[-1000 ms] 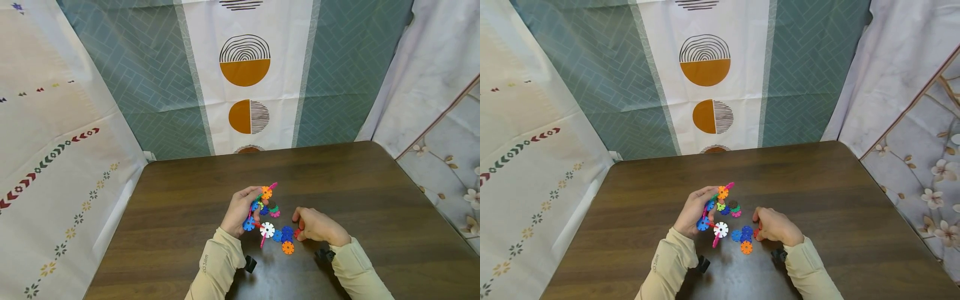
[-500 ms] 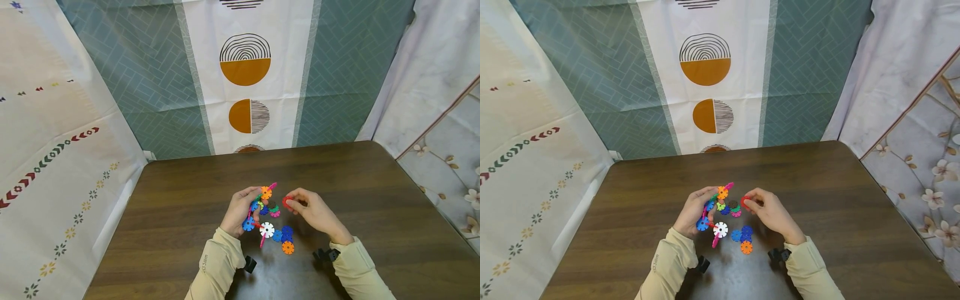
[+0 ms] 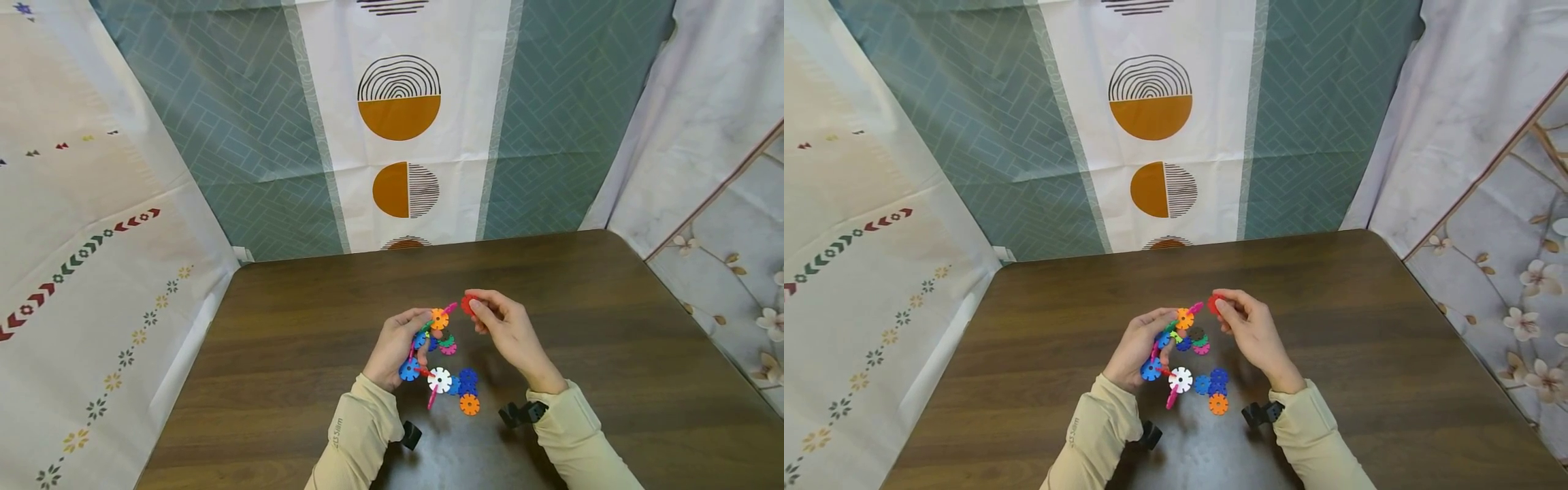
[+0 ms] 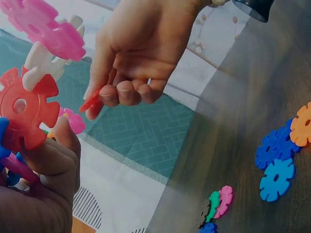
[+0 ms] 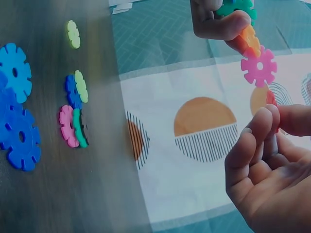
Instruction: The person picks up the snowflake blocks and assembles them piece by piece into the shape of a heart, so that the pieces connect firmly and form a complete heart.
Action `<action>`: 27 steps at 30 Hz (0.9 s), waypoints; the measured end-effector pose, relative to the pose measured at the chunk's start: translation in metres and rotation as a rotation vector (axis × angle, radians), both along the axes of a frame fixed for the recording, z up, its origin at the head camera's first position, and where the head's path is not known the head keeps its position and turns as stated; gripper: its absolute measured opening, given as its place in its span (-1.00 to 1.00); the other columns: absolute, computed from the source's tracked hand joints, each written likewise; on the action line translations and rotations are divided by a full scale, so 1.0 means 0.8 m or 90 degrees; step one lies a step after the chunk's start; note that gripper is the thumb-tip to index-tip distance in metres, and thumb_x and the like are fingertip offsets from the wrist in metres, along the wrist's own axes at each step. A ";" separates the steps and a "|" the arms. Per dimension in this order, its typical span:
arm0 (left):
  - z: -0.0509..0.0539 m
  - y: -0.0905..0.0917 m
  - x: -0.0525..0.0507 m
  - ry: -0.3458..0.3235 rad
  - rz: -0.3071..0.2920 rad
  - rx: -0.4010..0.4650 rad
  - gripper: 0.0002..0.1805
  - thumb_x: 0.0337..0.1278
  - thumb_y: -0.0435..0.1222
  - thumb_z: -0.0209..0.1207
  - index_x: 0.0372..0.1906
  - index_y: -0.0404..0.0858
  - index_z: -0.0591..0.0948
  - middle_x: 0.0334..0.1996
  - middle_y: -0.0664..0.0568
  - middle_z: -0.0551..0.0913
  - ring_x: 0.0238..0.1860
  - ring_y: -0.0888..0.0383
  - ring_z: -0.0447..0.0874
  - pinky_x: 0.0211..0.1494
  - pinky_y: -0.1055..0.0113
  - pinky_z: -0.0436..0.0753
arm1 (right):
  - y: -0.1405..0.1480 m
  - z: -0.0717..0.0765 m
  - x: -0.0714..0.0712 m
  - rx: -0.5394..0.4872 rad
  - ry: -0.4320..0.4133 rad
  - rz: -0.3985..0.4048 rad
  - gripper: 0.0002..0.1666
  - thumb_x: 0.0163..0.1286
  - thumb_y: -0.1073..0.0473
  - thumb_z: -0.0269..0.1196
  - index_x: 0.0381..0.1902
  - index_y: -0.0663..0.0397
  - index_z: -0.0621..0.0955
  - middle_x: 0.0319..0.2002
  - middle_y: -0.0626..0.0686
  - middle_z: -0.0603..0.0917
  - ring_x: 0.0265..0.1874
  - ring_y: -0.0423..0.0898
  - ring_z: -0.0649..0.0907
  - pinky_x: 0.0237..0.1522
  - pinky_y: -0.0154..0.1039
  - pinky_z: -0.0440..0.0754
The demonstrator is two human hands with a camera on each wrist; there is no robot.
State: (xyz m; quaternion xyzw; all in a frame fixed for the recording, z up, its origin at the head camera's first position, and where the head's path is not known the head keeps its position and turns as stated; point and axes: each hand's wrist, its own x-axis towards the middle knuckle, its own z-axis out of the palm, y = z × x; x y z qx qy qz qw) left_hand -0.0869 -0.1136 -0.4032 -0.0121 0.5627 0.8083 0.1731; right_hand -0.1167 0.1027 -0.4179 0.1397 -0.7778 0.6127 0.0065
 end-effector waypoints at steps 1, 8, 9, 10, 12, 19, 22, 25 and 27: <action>0.000 0.000 0.000 0.002 -0.002 -0.001 -0.59 0.39 -0.16 0.08 0.16 -0.34 0.49 -0.39 -0.07 0.68 -0.81 0.29 0.44 -0.68 0.53 0.48 | -0.001 0.001 0.000 -0.002 -0.001 -0.002 -0.60 0.46 0.01 0.15 0.17 0.04 0.56 -0.28 0.21 0.58 -0.39 0.02 0.60 -0.28 -0.31 0.68; 0.001 0.001 0.001 0.002 -0.008 -0.008 -0.58 0.38 -0.16 0.09 0.19 -0.34 0.48 -0.39 -0.08 0.68 -0.81 0.29 0.44 -0.68 0.53 0.48 | -0.003 0.003 0.002 -0.009 -0.001 -0.003 -0.56 0.45 -0.02 0.17 0.17 0.05 0.58 -0.25 0.30 0.58 -0.37 0.04 0.60 -0.27 -0.31 0.68; 0.001 0.001 0.001 0.000 -0.007 -0.008 -0.58 0.38 -0.16 0.09 0.19 -0.34 0.48 -0.39 -0.08 0.69 -0.81 0.29 0.44 -0.68 0.53 0.48 | -0.003 0.003 0.002 -0.006 -0.001 -0.002 -0.56 0.45 -0.03 0.17 0.17 0.04 0.58 -0.25 0.27 0.58 -0.36 0.04 0.60 -0.26 -0.31 0.68; 0.001 0.001 0.001 -0.001 -0.007 -0.008 -0.58 0.38 -0.16 0.09 0.19 -0.34 0.48 -0.39 -0.08 0.68 -0.81 0.29 0.44 -0.69 0.53 0.48 | -0.003 0.004 0.002 -0.004 0.000 -0.002 -0.56 0.45 -0.03 0.17 0.17 0.03 0.58 -0.25 0.24 0.59 -0.36 0.04 0.60 -0.26 -0.30 0.68; 0.001 0.001 0.001 -0.001 -0.008 -0.010 -0.58 0.39 -0.16 0.09 0.19 -0.33 0.48 -0.39 -0.08 0.68 -0.82 0.29 0.44 -0.69 0.53 0.47 | -0.003 0.005 0.002 -0.002 -0.001 -0.003 -0.58 0.44 -0.03 0.17 0.16 0.00 0.59 -0.26 0.18 0.59 -0.36 0.04 0.60 -0.26 -0.30 0.68; 0.000 0.002 0.001 0.002 -0.008 -0.011 -0.58 0.38 -0.16 0.10 0.18 -0.33 0.49 -0.36 -0.13 0.67 -0.82 0.29 0.43 -0.70 0.52 0.48 | -0.003 0.008 0.000 0.001 0.007 -0.001 -0.58 0.45 -0.02 0.17 0.18 -0.02 0.60 -0.26 0.12 0.60 -0.34 0.09 0.58 -0.26 -0.29 0.68; 0.000 0.002 0.001 0.004 -0.009 -0.011 -0.58 0.37 -0.14 0.12 0.16 -0.33 0.50 -0.34 -0.18 0.67 -0.82 0.28 0.42 -0.70 0.51 0.47 | -0.003 0.008 -0.001 0.005 0.006 -0.003 -0.57 0.45 -0.02 0.16 0.19 0.00 0.60 -0.26 0.16 0.61 -0.35 0.08 0.57 -0.27 -0.30 0.67; -0.001 0.003 0.001 0.005 -0.009 -0.017 -0.57 0.35 -0.13 0.13 0.15 -0.33 0.51 -0.32 -0.23 0.67 -0.82 0.28 0.42 -0.71 0.51 0.47 | -0.003 0.007 -0.002 0.017 -0.002 -0.012 -0.56 0.45 0.01 0.16 0.20 0.03 0.58 -0.25 0.20 0.60 -0.37 0.05 0.57 -0.28 -0.28 0.66; -0.001 0.002 0.001 0.004 -0.006 -0.021 -0.57 0.35 -0.13 0.14 0.15 -0.32 0.51 -0.32 -0.23 0.67 -0.82 0.29 0.43 -0.70 0.51 0.47 | -0.005 0.009 -0.002 0.021 -0.011 -0.018 -0.58 0.46 0.06 0.16 0.20 0.09 0.57 -0.24 0.20 0.60 -0.37 0.06 0.58 -0.29 -0.28 0.66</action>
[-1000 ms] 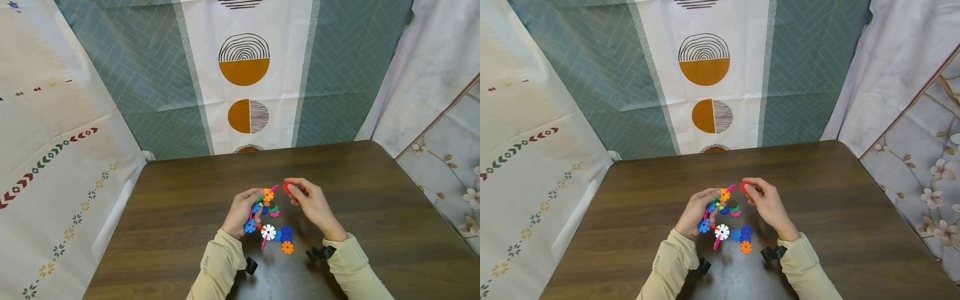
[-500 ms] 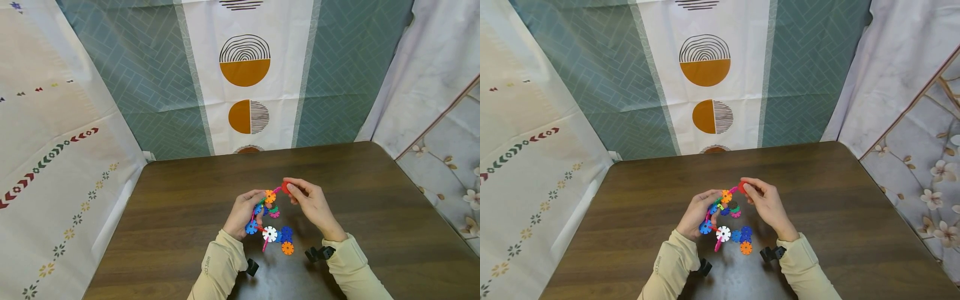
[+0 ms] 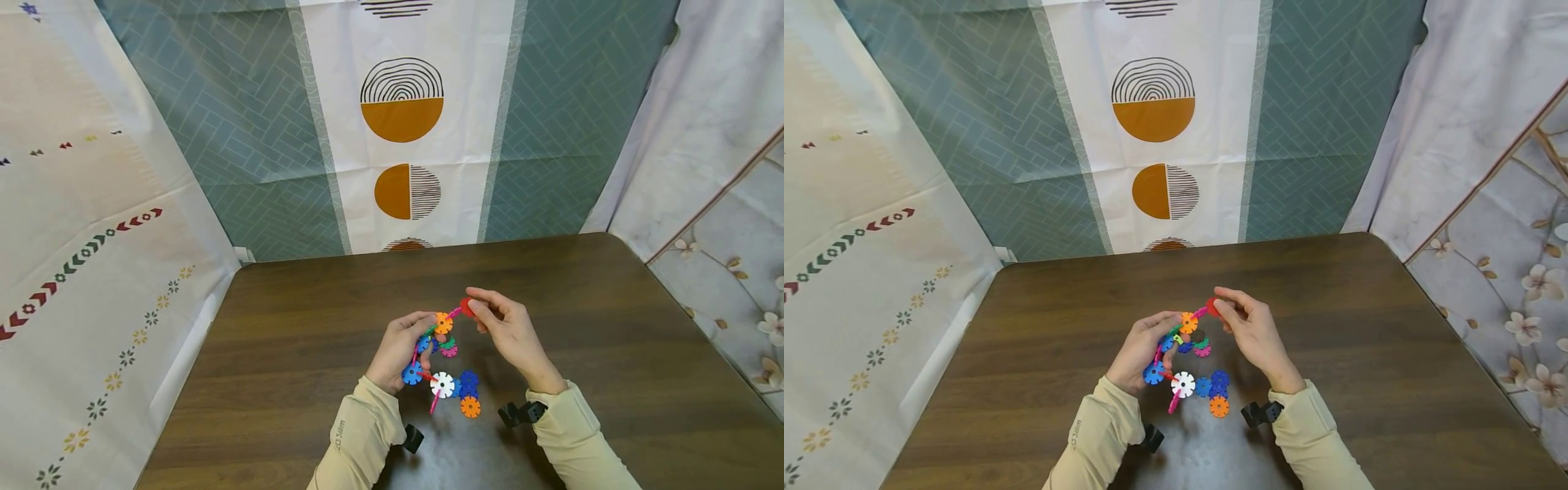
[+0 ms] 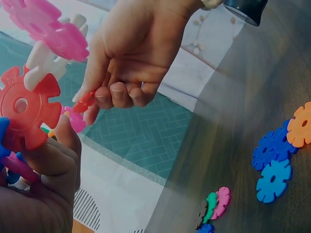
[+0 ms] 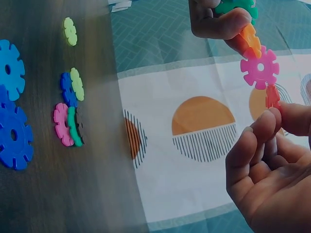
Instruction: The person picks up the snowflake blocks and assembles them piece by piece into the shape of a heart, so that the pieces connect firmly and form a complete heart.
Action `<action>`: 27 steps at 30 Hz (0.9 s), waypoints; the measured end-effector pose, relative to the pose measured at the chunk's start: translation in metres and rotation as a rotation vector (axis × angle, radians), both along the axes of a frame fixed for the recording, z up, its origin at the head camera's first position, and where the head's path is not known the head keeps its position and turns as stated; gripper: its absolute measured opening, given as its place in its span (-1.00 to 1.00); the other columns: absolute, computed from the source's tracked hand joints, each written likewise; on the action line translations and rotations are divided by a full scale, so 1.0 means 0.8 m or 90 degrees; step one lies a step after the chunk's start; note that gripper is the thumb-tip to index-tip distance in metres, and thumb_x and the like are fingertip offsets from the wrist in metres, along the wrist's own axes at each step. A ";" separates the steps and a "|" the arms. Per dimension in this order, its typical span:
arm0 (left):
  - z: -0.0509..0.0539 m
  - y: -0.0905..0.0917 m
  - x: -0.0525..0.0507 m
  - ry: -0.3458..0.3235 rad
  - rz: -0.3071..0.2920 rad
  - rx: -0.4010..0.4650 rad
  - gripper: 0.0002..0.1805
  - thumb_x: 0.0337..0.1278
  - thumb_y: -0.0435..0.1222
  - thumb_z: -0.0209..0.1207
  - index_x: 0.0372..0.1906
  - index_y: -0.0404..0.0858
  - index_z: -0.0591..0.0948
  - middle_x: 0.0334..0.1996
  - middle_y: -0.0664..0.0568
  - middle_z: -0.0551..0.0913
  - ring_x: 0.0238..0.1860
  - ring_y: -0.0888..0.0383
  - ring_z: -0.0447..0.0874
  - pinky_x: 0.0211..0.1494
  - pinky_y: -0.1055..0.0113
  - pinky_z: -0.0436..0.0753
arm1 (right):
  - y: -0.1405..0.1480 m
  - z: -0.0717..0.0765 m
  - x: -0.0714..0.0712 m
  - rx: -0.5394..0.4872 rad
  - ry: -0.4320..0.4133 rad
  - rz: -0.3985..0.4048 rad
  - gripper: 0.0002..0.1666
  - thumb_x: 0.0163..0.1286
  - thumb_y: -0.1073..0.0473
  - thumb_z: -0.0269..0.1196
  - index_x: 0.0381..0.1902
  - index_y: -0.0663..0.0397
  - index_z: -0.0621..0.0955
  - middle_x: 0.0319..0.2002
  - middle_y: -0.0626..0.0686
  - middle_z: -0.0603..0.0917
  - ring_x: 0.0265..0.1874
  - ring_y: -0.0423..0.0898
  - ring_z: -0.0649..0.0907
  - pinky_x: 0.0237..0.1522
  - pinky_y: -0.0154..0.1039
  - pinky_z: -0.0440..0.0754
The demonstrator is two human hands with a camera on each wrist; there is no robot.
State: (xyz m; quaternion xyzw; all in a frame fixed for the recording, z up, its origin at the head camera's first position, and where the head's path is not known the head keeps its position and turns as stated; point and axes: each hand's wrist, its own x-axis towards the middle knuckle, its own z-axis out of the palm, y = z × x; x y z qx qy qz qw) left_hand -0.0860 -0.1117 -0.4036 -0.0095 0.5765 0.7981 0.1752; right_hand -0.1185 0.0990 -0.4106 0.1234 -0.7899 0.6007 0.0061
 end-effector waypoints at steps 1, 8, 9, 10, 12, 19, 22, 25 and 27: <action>0.000 0.000 0.000 -0.001 0.001 -0.001 -0.57 0.34 -0.13 0.14 0.15 -0.32 0.51 -0.32 -0.22 0.67 -0.82 0.29 0.43 -0.70 0.52 0.47 | -0.001 0.002 0.001 0.001 -0.004 -0.003 -0.60 0.46 0.10 0.16 0.19 0.11 0.57 -0.24 0.19 0.60 -0.37 0.07 0.58 -0.29 -0.29 0.66; 0.000 0.000 0.000 0.000 0.001 -0.002 -0.58 0.34 -0.14 0.14 0.15 -0.32 0.51 -0.35 -0.17 0.68 -0.82 0.28 0.42 -0.70 0.52 0.47 | -0.009 0.032 0.018 0.010 -0.002 -0.002 -0.65 0.46 0.21 0.15 0.13 0.25 0.57 -0.23 0.24 0.60 -0.38 -0.01 0.58 -0.28 -0.30 0.66; 0.000 0.001 0.000 0.002 0.002 -0.004 -0.58 0.34 -0.14 0.14 0.14 -0.32 0.52 -0.36 -0.16 0.68 -0.82 0.28 0.42 -0.70 0.52 0.47 | -0.010 0.035 0.020 0.013 0.001 -0.002 -0.65 0.46 0.20 0.16 0.13 0.25 0.58 -0.22 0.23 0.61 -0.38 -0.03 0.58 -0.28 -0.28 0.66; -0.001 0.001 0.000 0.004 0.001 -0.003 -0.58 0.35 -0.14 0.14 0.14 -0.32 0.52 -0.37 -0.15 0.68 -0.82 0.28 0.42 -0.71 0.52 0.47 | -0.011 0.038 0.021 0.017 0.002 -0.002 -0.65 0.46 0.19 0.16 0.12 0.25 0.58 -0.22 0.22 0.62 -0.38 -0.03 0.58 -0.27 -0.26 0.67; -0.001 0.001 0.000 0.008 0.000 -0.005 -0.59 0.35 -0.13 0.13 0.13 -0.33 0.52 -0.39 -0.11 0.68 -0.82 0.28 0.42 -0.71 0.51 0.47 | -0.011 0.042 0.022 0.021 0.004 0.003 -0.64 0.46 0.18 0.16 0.12 0.25 0.58 -0.21 0.20 0.62 -0.37 -0.02 0.58 -0.26 -0.25 0.67; -0.001 0.004 0.001 0.013 -0.008 -0.010 -0.60 0.35 -0.13 0.14 0.10 -0.32 0.54 -0.42 -0.07 0.66 -0.83 0.27 0.40 -0.72 0.49 0.48 | -0.008 0.030 0.015 -0.002 -0.002 0.039 -0.65 0.48 0.23 0.12 0.13 0.28 0.56 -0.28 0.18 0.62 -0.37 -0.05 0.61 -0.24 -0.34 0.67; -0.001 0.005 0.001 0.010 -0.004 -0.014 -0.60 0.35 -0.13 0.14 0.10 -0.33 0.54 -0.44 -0.05 0.66 -0.83 0.28 0.41 -0.73 0.50 0.47 | -0.007 0.014 0.007 -0.016 -0.002 0.041 -0.65 0.47 0.22 0.14 0.14 0.26 0.57 -0.31 0.16 0.63 -0.40 -0.10 0.62 -0.26 -0.36 0.67; -0.001 0.006 0.000 0.014 -0.002 -0.020 -0.60 0.36 -0.14 0.12 0.11 -0.34 0.53 -0.43 -0.08 0.66 -0.84 0.28 0.41 -0.74 0.50 0.46 | -0.006 0.003 0.002 -0.038 -0.003 0.032 -0.63 0.45 0.16 0.17 0.13 0.21 0.59 -0.33 0.16 0.63 -0.41 -0.12 0.63 -0.28 -0.35 0.68; -0.001 0.006 0.000 0.024 -0.007 -0.031 -0.61 0.38 -0.14 0.10 0.11 -0.34 0.52 -0.40 -0.13 0.68 -0.84 0.28 0.40 -0.74 0.50 0.45 | -0.008 0.001 0.001 -0.054 0.003 0.027 -0.62 0.44 0.12 0.19 0.12 0.21 0.60 -0.34 0.18 0.64 -0.42 -0.11 0.64 -0.28 -0.33 0.69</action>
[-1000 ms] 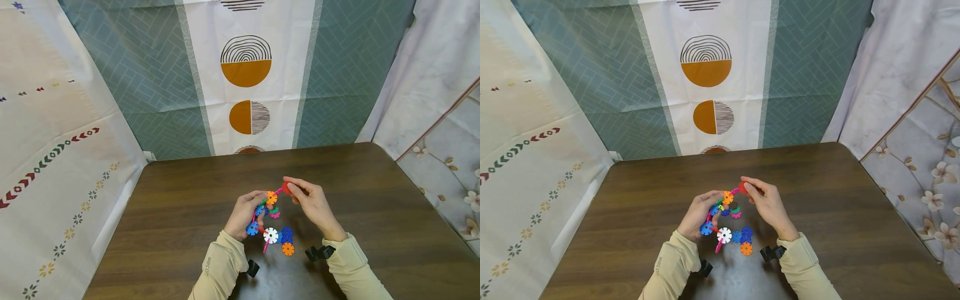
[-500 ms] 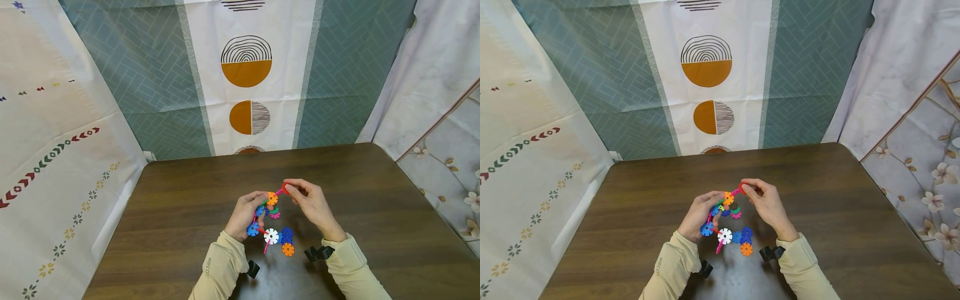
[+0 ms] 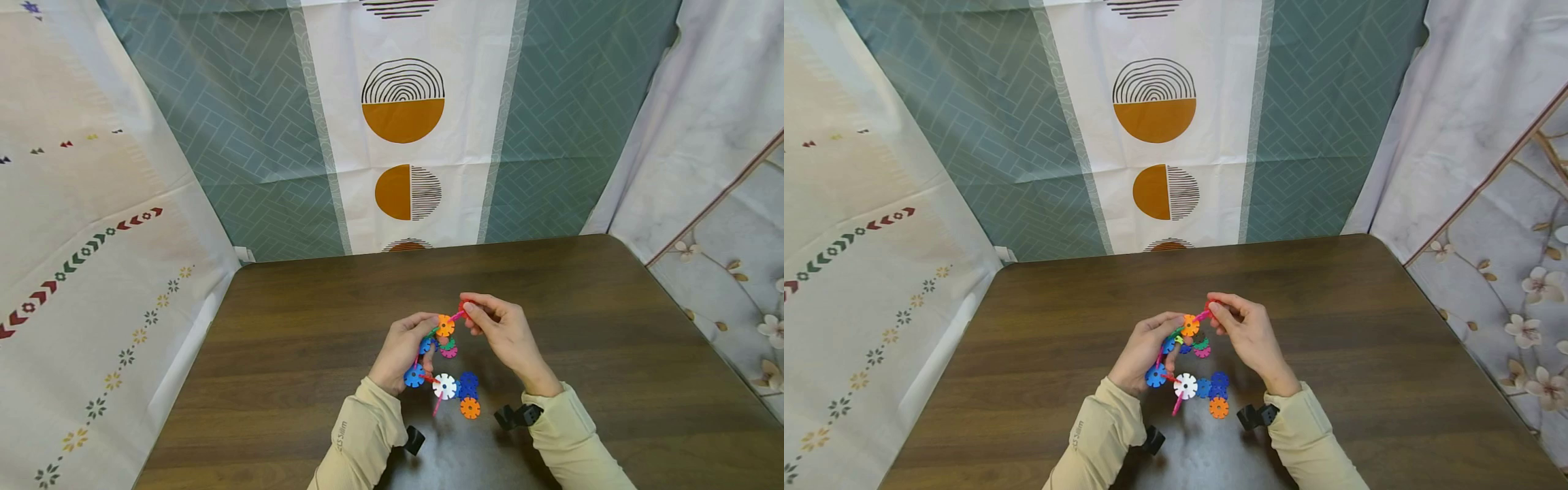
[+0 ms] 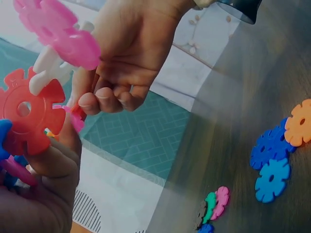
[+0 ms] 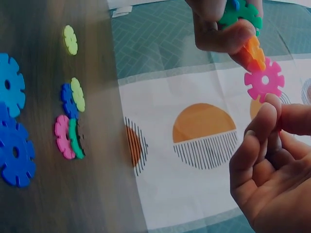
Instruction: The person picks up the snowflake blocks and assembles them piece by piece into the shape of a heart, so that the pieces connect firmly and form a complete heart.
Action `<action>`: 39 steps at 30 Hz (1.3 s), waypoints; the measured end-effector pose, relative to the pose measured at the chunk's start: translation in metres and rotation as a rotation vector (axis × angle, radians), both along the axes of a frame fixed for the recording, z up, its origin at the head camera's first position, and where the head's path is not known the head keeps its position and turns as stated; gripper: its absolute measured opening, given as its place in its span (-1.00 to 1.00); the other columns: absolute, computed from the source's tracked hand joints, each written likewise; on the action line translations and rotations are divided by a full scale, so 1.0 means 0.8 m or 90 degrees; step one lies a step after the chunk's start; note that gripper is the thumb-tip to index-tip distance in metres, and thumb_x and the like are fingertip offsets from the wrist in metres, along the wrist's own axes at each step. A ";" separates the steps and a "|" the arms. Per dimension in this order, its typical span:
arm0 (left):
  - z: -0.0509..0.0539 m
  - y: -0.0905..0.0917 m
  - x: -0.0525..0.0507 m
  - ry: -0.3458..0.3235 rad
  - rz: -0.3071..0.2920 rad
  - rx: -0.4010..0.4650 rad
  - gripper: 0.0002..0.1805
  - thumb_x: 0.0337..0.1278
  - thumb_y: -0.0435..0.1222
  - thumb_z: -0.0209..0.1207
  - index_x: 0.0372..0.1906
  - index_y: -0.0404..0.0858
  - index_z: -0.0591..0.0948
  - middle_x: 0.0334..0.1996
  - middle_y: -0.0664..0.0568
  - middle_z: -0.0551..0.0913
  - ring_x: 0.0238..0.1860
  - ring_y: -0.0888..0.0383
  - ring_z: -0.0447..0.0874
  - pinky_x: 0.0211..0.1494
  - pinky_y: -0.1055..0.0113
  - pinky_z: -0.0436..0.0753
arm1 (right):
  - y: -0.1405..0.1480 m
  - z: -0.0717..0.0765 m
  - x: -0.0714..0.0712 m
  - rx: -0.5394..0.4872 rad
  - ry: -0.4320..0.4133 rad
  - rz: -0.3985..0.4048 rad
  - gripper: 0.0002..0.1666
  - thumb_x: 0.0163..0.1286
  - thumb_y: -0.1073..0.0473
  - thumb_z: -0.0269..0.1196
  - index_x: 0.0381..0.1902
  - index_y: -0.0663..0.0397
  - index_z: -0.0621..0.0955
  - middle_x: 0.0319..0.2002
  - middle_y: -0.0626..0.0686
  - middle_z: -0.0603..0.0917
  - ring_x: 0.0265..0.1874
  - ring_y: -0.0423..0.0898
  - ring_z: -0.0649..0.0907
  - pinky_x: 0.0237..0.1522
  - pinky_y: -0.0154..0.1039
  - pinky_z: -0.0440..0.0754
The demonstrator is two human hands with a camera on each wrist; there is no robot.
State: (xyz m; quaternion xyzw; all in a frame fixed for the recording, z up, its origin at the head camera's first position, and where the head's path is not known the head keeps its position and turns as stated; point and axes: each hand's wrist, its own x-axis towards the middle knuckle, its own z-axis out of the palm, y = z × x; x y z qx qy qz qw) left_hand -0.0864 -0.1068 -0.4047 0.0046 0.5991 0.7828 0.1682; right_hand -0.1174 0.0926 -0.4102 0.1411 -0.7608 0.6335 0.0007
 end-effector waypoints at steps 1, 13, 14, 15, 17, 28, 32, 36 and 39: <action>0.000 0.000 0.000 0.005 -0.004 -0.004 -0.62 0.39 -0.14 0.08 0.10 -0.34 0.52 -0.38 -0.17 0.68 -0.84 0.27 0.40 -0.75 0.49 0.44 | -0.001 -0.001 0.001 -0.008 0.003 -0.004 -0.61 0.43 0.11 0.20 0.11 0.21 0.61 -0.34 0.17 0.65 -0.42 -0.10 0.65 -0.28 -0.33 0.69; 0.003 0.001 -0.002 0.042 -0.018 0.008 -0.71 0.45 -0.18 0.01 -0.06 -0.37 0.47 -0.36 -0.14 0.71 -0.86 0.25 0.34 -0.77 0.48 0.41 | -0.011 -0.002 0.005 -0.011 0.032 -0.005 -0.61 0.43 0.13 0.20 0.13 0.19 0.60 -0.26 0.21 0.68 -0.40 -0.06 0.68 -0.25 -0.33 0.69; 0.004 0.001 -0.002 0.042 -0.018 0.010 -0.72 0.46 -0.19 0.00 -0.06 -0.37 0.47 -0.36 -0.12 0.71 -0.86 0.25 0.33 -0.77 0.47 0.42 | -0.011 -0.002 0.005 -0.012 0.031 -0.003 -0.61 0.43 0.13 0.20 0.14 0.19 0.60 -0.26 0.22 0.68 -0.40 -0.04 0.68 -0.25 -0.33 0.69; 0.004 0.001 -0.002 0.043 -0.017 0.010 -0.72 0.46 -0.19 0.00 -0.06 -0.37 0.47 -0.36 -0.12 0.71 -0.86 0.25 0.33 -0.78 0.47 0.41 | -0.011 -0.001 0.006 -0.014 0.030 -0.001 -0.61 0.43 0.13 0.19 0.15 0.19 0.60 -0.26 0.21 0.68 -0.40 -0.03 0.68 -0.25 -0.34 0.69; 0.004 0.001 -0.002 0.042 -0.014 0.010 -0.72 0.46 -0.19 -0.01 -0.06 -0.37 0.47 -0.36 -0.13 0.71 -0.86 0.25 0.33 -0.78 0.47 0.41 | -0.012 0.001 0.007 -0.017 0.027 0.004 -0.60 0.44 0.13 0.18 0.16 0.18 0.59 -0.27 0.20 0.68 -0.39 -0.01 0.67 -0.24 -0.34 0.69; -0.003 0.000 -0.005 0.024 0.043 0.048 -0.64 0.38 -0.11 0.08 -0.02 -0.35 0.49 -0.34 -0.10 0.71 -0.81 0.26 0.42 -0.70 0.46 0.51 | -0.004 -0.011 0.007 0.012 0.026 0.057 -0.49 0.58 0.08 -0.04 0.39 0.12 0.33 -0.35 0.17 0.63 -0.44 0.06 0.64 -0.28 -0.23 0.69; 0.000 -0.007 -0.006 0.033 0.075 0.070 -0.62 0.38 -0.11 0.07 0.05 -0.33 0.45 -0.30 -0.07 0.71 -0.81 0.26 0.41 -0.69 0.47 0.51 | 0.007 -0.022 0.006 0.108 -0.018 0.088 -0.54 0.53 0.02 0.05 0.23 0.17 0.46 -0.31 0.13 0.62 -0.39 0.04 0.62 -0.27 -0.21 0.67; 0.003 -0.011 -0.009 0.039 0.113 0.114 -0.65 0.41 -0.16 0.04 0.11 -0.31 0.42 -0.30 -0.09 0.69 -0.81 0.25 0.39 -0.70 0.49 0.48 | 0.012 -0.035 0.013 0.291 -0.067 0.205 -0.58 0.36 -0.01 0.28 0.01 0.17 0.58 -0.32 0.01 0.59 -0.36 -0.03 0.56 -0.31 -0.25 0.61; 0.005 -0.013 -0.009 0.043 0.132 0.133 -0.65 0.41 -0.19 0.03 0.14 -0.31 0.40 -0.33 -0.09 0.68 -0.82 0.26 0.38 -0.71 0.49 0.46 | 0.009 -0.044 0.022 0.398 -0.097 0.262 -0.55 0.14 0.01 0.45 -0.13 0.15 0.59 -0.35 -0.03 0.55 -0.37 -0.09 0.52 -0.33 -0.24 0.58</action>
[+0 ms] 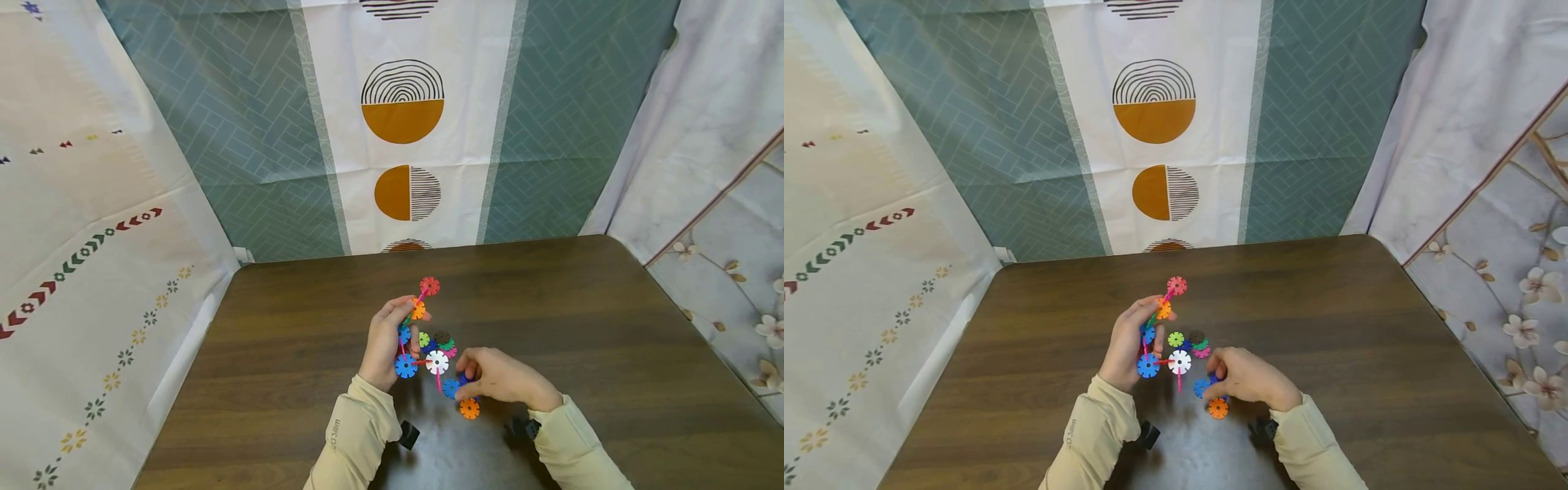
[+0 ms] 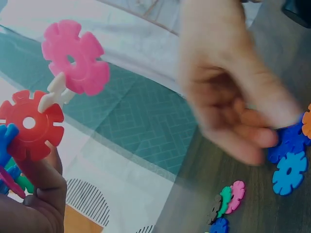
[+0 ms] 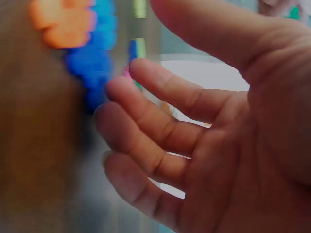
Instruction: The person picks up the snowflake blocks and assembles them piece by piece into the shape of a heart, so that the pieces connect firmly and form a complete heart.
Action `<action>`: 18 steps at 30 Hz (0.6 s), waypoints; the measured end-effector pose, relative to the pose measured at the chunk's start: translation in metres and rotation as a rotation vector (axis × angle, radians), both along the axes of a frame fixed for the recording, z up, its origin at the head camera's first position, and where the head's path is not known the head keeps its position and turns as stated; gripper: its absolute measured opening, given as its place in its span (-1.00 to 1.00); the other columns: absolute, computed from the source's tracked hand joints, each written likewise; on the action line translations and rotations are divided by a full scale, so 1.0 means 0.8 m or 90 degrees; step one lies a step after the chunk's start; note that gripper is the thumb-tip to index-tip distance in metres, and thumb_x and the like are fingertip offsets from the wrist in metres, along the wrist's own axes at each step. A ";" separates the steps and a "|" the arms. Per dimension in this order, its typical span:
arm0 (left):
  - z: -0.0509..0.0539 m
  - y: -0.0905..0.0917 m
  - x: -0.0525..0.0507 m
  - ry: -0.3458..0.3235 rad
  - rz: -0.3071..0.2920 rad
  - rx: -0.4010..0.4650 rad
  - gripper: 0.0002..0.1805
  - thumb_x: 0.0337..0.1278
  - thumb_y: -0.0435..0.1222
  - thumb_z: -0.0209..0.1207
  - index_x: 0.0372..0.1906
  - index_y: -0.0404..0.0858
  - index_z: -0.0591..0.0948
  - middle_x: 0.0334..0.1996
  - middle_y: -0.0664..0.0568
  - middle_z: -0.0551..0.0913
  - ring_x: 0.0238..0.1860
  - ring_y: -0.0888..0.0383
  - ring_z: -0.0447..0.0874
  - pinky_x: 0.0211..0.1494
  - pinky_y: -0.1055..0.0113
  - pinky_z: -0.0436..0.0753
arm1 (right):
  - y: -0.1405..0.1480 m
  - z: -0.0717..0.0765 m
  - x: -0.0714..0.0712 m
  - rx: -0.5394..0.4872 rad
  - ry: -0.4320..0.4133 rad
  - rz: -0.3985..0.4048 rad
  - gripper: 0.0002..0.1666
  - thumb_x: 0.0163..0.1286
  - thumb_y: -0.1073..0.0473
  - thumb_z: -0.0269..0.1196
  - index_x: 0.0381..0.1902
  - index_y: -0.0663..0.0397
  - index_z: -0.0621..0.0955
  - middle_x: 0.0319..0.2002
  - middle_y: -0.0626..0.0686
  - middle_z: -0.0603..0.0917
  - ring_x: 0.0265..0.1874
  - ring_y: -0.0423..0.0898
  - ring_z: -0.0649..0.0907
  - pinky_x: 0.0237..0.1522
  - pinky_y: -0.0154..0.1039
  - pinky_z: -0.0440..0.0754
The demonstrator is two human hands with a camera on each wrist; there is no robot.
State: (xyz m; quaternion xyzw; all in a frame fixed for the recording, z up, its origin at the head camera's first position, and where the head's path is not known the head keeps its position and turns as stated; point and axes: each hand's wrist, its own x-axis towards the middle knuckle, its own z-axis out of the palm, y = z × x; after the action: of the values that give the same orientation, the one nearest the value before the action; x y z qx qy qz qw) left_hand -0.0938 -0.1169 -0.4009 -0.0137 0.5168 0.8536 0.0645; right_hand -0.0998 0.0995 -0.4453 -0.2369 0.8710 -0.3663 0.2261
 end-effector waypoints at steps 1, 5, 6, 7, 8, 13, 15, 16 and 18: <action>0.000 0.000 0.000 0.001 0.004 0.001 -0.63 0.41 -0.20 0.03 0.16 -0.32 0.39 -0.33 -0.09 0.68 -0.82 0.26 0.37 -0.71 0.49 0.46 | -0.002 -0.002 0.003 0.028 -0.005 0.003 -0.53 0.06 0.02 0.50 -0.16 0.12 0.58 -0.36 -0.03 0.54 -0.37 -0.09 0.51 -0.32 -0.23 0.58; 0.000 -0.001 0.000 0.008 0.016 -0.006 -0.60 0.39 -0.20 0.04 0.18 -0.35 0.36 -0.34 -0.04 0.67 -0.82 0.27 0.37 -0.72 0.48 0.47 | -0.005 -0.008 0.008 0.115 0.033 -0.002 -0.48 -0.14 0.03 0.60 -0.29 0.01 0.56 -0.40 -0.05 0.49 -0.42 -0.13 0.48 -0.35 -0.22 0.53; 0.000 -0.001 0.000 0.009 0.019 -0.008 -0.58 0.39 -0.20 0.04 0.19 -0.36 0.35 -0.34 -0.04 0.67 -0.82 0.27 0.37 -0.71 0.47 0.48 | -0.005 -0.008 0.008 0.126 0.042 -0.005 -0.50 -0.15 0.03 0.60 -0.32 -0.01 0.55 -0.42 -0.06 0.49 -0.44 -0.13 0.48 -0.38 -0.22 0.52; 0.000 -0.001 0.000 0.009 0.022 -0.008 -0.58 0.39 -0.20 0.05 0.19 -0.36 0.35 -0.34 -0.04 0.67 -0.81 0.27 0.38 -0.71 0.47 0.48 | -0.005 -0.008 0.008 0.133 0.052 -0.005 -0.53 -0.14 0.04 0.60 -0.34 -0.02 0.56 -0.44 -0.08 0.48 -0.46 -0.14 0.47 -0.40 -0.24 0.51; 0.000 -0.001 0.000 0.008 0.026 -0.008 -0.58 0.38 -0.20 0.05 0.18 -0.35 0.36 -0.33 -0.04 0.67 -0.81 0.27 0.38 -0.71 0.46 0.49 | -0.005 -0.009 0.008 0.136 0.062 -0.003 -0.57 -0.10 0.05 0.58 -0.37 -0.03 0.56 -0.46 -0.09 0.48 -0.48 -0.15 0.46 -0.41 -0.24 0.49; 0.001 -0.002 0.000 0.006 0.048 -0.004 -0.61 0.37 -0.18 0.08 0.14 -0.33 0.39 -0.32 -0.05 0.67 -0.78 0.25 0.40 -0.69 0.46 0.49 | 0.002 -0.010 0.007 0.101 0.092 0.026 -0.75 0.12 0.14 0.47 -0.43 -0.04 0.56 -0.55 -0.17 0.52 -0.57 -0.22 0.47 -0.46 -0.28 0.46; 0.002 -0.002 0.001 0.007 0.060 -0.002 -0.62 0.35 -0.18 0.09 0.13 -0.32 0.40 -0.31 -0.07 0.67 -0.77 0.24 0.40 -0.70 0.46 0.49 | 0.004 -0.010 0.007 0.077 0.089 0.037 -0.78 0.19 0.19 0.42 -0.43 -0.01 0.54 -0.56 -0.18 0.54 -0.59 -0.24 0.48 -0.46 -0.29 0.47; 0.002 -0.002 0.001 0.007 0.066 0.000 -0.61 0.34 -0.18 0.12 0.12 -0.32 0.41 -0.31 -0.07 0.67 -0.77 0.24 0.40 -0.70 0.46 0.48 | 0.005 -0.010 0.007 0.065 0.084 0.042 -0.79 0.21 0.20 0.40 -0.42 0.00 0.53 -0.56 -0.17 0.55 -0.60 -0.24 0.49 -0.47 -0.30 0.47; 0.003 -0.001 0.000 0.008 0.080 0.002 -0.58 0.29 -0.20 0.18 0.12 -0.32 0.41 -0.32 -0.06 0.67 -0.77 0.25 0.40 -0.71 0.47 0.47 | 0.008 -0.009 0.006 0.042 0.072 0.044 -0.80 0.25 0.22 0.37 -0.41 0.02 0.52 -0.55 -0.15 0.57 -0.60 -0.24 0.49 -0.49 -0.31 0.46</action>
State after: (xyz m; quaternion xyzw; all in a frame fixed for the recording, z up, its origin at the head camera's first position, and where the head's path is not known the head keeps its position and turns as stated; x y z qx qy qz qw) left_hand -0.0936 -0.1181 -0.3985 -0.0407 0.5142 0.8567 0.0075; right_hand -0.0953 0.1056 -0.4527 -0.2797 0.8852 -0.3152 0.1969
